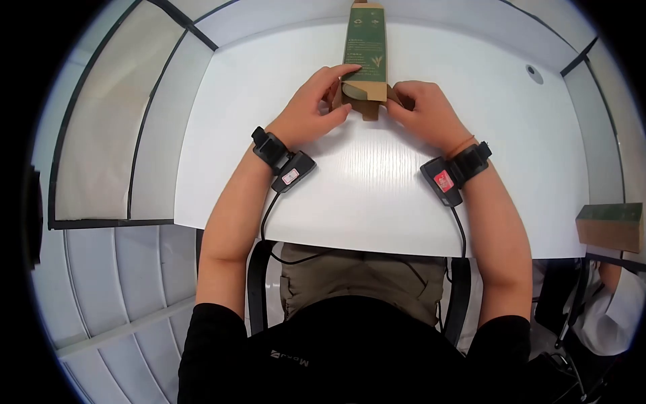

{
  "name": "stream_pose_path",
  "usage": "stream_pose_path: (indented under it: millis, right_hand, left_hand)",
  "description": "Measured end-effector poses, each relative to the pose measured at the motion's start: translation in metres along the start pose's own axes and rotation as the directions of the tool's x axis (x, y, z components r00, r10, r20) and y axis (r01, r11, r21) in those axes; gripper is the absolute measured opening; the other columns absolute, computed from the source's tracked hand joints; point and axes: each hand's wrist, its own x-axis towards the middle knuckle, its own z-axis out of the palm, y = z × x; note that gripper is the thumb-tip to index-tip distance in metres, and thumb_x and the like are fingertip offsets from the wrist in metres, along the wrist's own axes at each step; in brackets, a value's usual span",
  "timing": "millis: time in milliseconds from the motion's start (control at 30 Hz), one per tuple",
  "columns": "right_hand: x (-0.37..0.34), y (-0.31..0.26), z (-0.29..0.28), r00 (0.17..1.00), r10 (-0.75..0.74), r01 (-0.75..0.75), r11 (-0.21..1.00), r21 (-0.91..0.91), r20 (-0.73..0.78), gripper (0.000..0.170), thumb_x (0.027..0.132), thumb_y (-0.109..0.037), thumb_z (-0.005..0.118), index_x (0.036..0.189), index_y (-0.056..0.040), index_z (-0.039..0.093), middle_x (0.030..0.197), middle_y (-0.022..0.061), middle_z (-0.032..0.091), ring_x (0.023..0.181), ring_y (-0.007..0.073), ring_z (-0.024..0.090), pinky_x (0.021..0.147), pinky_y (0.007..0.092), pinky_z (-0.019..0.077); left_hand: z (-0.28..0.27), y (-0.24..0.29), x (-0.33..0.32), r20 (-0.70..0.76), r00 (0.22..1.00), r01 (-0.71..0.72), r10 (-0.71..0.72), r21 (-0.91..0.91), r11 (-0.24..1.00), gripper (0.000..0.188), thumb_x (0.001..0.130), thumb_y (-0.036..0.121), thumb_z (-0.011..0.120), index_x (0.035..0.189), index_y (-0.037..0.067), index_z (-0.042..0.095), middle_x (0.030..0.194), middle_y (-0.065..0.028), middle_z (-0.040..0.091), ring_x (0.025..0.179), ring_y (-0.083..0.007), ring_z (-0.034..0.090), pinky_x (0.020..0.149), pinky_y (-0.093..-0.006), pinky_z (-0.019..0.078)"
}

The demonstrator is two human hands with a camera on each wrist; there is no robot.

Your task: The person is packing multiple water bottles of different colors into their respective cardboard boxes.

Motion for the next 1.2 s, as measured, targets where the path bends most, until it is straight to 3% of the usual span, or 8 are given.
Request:
stream_pose_path:
  millis: [333, 667, 733, 767, 867, 1033, 1133, 1200]
  right_hand:
    - [0.001, 0.006, 0.002, 1.0, -0.004, 0.004, 0.999, 0.037, -0.01, 0.023, 0.088, -0.017, 0.064, 0.084, 0.0056, 0.059, 0.07, 0.0093, 0.054, 0.063, 0.0168, 0.046, 0.062, 0.0316, 0.0417]
    - [0.0, -0.015, -0.003, 0.995, 0.024, -0.024, 1.0, 0.005, 0.092, 0.034, 0.093, -0.028, 0.067, 0.093, 0.0051, 0.068, 0.072, 0.0069, 0.06, 0.066, 0.0136, 0.049, 0.063, 0.0301, 0.042]
    - [0.002, -0.001, 0.003, 0.999, -0.039, 0.033, 0.987, 0.158, 0.031, 0.038, 0.094, -0.033, 0.068, 0.099, 0.0046, 0.071, 0.075, 0.0072, 0.063, 0.067, 0.0129, 0.051, 0.063, 0.0295, 0.0435]
    - [0.002, 0.004, 0.006, 0.998, -0.067, 0.066, 0.97, 0.232, -0.002, 0.04, 0.094, -0.035, 0.068, 0.102, 0.0044, 0.072, 0.076, 0.0073, 0.065, 0.068, 0.0126, 0.053, 0.064, 0.0291, 0.0443]
    - [0.003, -0.007, 0.002, 0.997, 0.079, -0.08, 0.99, 0.115, 0.011, 0.041, 0.095, -0.036, 0.067, 0.106, 0.0037, 0.073, 0.078, 0.0075, 0.069, 0.068, 0.0124, 0.056, 0.065, 0.0292, 0.0471]
    - [0.004, 0.001, 0.007, 0.996, 0.085, -0.083, 0.988, 0.13, -0.011, 0.034, 0.097, -0.03, 0.066, 0.091, 0.0043, 0.069, 0.072, 0.0036, 0.063, 0.066, 0.0095, 0.052, 0.063, 0.027, 0.0439]
    - [0.006, 0.002, 0.005, 0.998, 0.064, -0.063, 0.994, 0.092, -0.003, 0.031, 0.098, -0.024, 0.065, 0.085, 0.0045, 0.066, 0.071, 0.0017, 0.06, 0.067, 0.0081, 0.049, 0.062, 0.0258, 0.0417]
    - [0.004, -0.001, 0.004, 0.999, 0.052, -0.051, 0.989, 0.136, -0.01, 0.029, 0.098, -0.023, 0.064, 0.087, 0.0044, 0.066, 0.071, 0.0013, 0.06, 0.067, 0.0081, 0.049, 0.062, 0.0258, 0.042]
  left_hand:
    - [-0.002, -0.005, 0.0, 0.036, 0.999, 0.004, 0.0, -0.122, 0.993, 0.069, 0.087, -0.003, 0.058, 0.152, 0.016, 0.043, 0.094, -0.0026, 0.053, 0.084, -0.0132, 0.059, 0.085, -0.031, 0.0521]
    - [0.007, -0.007, 0.007, -0.11, 0.993, -0.023, 0.033, 0.092, 0.995, 0.058, 0.094, 0.004, 0.061, 0.149, 0.018, 0.049, 0.074, -0.0018, 0.051, 0.071, -0.0111, 0.052, 0.074, -0.0276, 0.0485]
    - [0.01, -0.007, 0.009, -0.135, 0.988, -0.066, 0.079, 0.099, 0.993, 0.057, 0.095, 0.004, 0.061, 0.149, 0.018, 0.049, 0.071, -0.0025, 0.05, 0.069, -0.0115, 0.051, 0.072, -0.0279, 0.0478]
    - [0.011, -0.007, 0.009, -0.128, 0.99, -0.053, 0.064, 0.089, 0.995, 0.058, 0.094, 0.004, 0.06, 0.149, 0.019, 0.049, 0.073, -0.0025, 0.051, 0.07, -0.0117, 0.051, 0.072, -0.028, 0.048]
    - [0.011, -0.007, 0.012, -0.087, 0.996, -0.023, 0.033, 0.105, 0.994, 0.061, 0.093, 0.007, 0.063, 0.151, 0.021, 0.047, 0.082, -0.0038, 0.053, 0.076, -0.0135, 0.053, 0.074, -0.0291, 0.0495]
    - [0.009, -0.004, 0.008, 0.009, 1.0, 0.0, -0.003, 0.268, 0.963, 0.086, 0.081, 0.029, 0.08, 0.155, 0.024, 0.037, 0.116, -0.0114, 0.049, 0.101, -0.0247, 0.057, 0.089, -0.0365, 0.0529]
    - [0.01, 0.002, 0.008, 0.002, 1.0, -0.025, 0.026, 0.339, 0.94, 0.102, 0.071, 0.04, 0.087, 0.155, 0.024, 0.033, 0.125, -0.0151, 0.042, 0.111, -0.0322, 0.056, 0.096, -0.041, 0.0513]
    - [0.013, 0.004, 0.011, -0.051, 0.998, -0.022, 0.046, 0.399, 0.917, 0.101, 0.071, 0.042, 0.088, 0.153, 0.019, 0.035, 0.125, -0.0159, 0.042, 0.111, -0.0343, 0.058, 0.092, -0.0416, 0.0531]
